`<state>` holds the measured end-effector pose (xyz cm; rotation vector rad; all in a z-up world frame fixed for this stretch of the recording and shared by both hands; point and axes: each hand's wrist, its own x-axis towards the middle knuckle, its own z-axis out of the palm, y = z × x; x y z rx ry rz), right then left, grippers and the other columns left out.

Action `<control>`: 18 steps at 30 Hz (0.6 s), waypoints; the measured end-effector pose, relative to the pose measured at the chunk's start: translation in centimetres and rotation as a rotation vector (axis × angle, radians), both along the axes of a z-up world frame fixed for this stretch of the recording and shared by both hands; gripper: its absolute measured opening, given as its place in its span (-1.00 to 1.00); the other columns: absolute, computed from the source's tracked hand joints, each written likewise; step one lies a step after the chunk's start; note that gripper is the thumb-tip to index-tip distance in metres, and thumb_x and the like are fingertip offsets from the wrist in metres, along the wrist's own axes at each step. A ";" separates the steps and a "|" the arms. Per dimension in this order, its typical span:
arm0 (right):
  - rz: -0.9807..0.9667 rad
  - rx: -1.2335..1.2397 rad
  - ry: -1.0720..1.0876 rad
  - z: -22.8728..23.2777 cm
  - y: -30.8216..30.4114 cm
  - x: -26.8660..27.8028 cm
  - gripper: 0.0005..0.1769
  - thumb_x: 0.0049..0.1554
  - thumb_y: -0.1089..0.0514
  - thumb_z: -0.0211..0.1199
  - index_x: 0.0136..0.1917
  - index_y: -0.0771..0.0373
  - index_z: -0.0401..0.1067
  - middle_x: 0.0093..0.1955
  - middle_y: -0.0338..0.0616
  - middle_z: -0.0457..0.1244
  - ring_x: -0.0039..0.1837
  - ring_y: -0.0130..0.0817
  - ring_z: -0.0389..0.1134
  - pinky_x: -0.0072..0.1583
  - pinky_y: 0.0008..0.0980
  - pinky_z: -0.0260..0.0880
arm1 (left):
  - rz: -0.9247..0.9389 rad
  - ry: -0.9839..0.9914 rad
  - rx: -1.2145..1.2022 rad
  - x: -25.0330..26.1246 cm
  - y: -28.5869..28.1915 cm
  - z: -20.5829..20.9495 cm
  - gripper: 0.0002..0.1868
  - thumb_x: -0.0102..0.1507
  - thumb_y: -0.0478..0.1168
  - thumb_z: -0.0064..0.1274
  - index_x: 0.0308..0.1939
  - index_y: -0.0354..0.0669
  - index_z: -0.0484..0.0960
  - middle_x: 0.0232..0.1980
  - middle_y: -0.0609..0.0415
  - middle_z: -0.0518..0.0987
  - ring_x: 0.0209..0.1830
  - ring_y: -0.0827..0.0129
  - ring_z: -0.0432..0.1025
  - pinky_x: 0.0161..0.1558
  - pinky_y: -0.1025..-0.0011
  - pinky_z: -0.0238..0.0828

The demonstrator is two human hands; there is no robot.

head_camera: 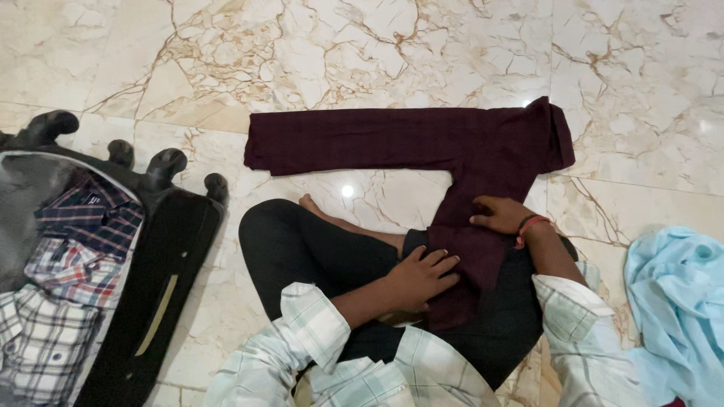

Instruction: The person buttons and folds a shirt on the floor, smoothing it by hand and placing it into an open suitcase.

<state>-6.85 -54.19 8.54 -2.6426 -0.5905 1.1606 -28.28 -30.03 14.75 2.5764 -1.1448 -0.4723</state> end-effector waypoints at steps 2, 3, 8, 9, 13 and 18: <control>-0.078 0.079 -0.037 -0.8 -0.3 0.0 -0.20 0.13 -0.29 0.22 0.51 0.11 0.25 0.43 0.01 0.28 0.45 -0.03 0.29 0.42 -0.15 0.27 | 0.060 -0.141 -0.031 -1.6 -0.3 -1.2 -0.16 0.07 -0.04 0.32 0.43 0.03 0.40 0.62 -0.11 0.12 0.61 -0.03 0.02 0.43 -0.17 0.07; -0.075 0.084 -0.080 -1.1 -0.6 0.3 -0.21 0.13 -0.28 0.21 0.51 0.11 0.26 0.42 0.01 0.29 0.44 -0.02 0.30 0.41 -0.14 0.28 | 0.111 -0.285 -0.069 -2.0 -0.4 -1.6 -0.28 0.14 -0.12 0.27 0.40 0.05 0.47 0.64 -0.11 0.14 0.64 -0.03 0.04 0.44 -0.17 0.11; -0.081 0.038 -0.083 -2.1 -1.0 1.1 -0.22 0.15 -0.27 0.22 0.51 0.11 0.26 0.40 0.04 0.31 0.42 0.01 0.32 0.40 -0.13 0.30 | 0.165 -0.340 -0.163 -4.1 -1.1 -3.0 -0.48 0.12 -0.12 0.25 0.18 0.01 0.59 0.62 -0.24 0.10 0.62 -0.17 0.00 0.40 -0.30 0.07; -0.069 0.039 -0.103 -2.2 -1.0 1.0 -0.22 0.14 -0.28 0.23 0.51 0.11 0.27 0.39 0.02 0.32 0.42 -0.01 0.33 0.39 -0.14 0.31 | 0.198 -0.407 -0.243 -4.3 -1.3 -3.1 -0.59 0.20 -0.12 0.25 0.13 0.02 0.62 0.63 -0.25 0.11 0.64 -0.18 0.01 0.44 -0.32 0.07; -0.080 0.039 -0.109 -1.8 -1.0 0.8 -0.21 0.13 -0.28 0.23 0.51 0.12 0.28 0.38 0.03 0.33 0.42 -0.01 0.34 0.39 -0.16 0.32 | 0.169 -0.253 -0.183 -3.8 -1.2 -2.3 -0.63 0.08 -0.13 0.29 -0.02 0.02 0.69 0.62 -0.23 0.14 0.63 -0.14 0.02 0.42 -0.27 0.09; -0.116 0.052 -0.095 -1.5 -0.7 0.5 -0.20 0.12 -0.28 0.25 0.50 0.12 0.28 0.39 0.04 0.31 0.42 0.00 0.32 0.39 -0.15 0.30 | 0.274 -0.074 -0.453 -3.4 -1.1 -0.8 -0.51 0.00 -0.19 0.31 0.03 -0.10 0.71 0.46 -0.14 0.37 0.53 -0.04 0.18 0.40 -0.09 0.13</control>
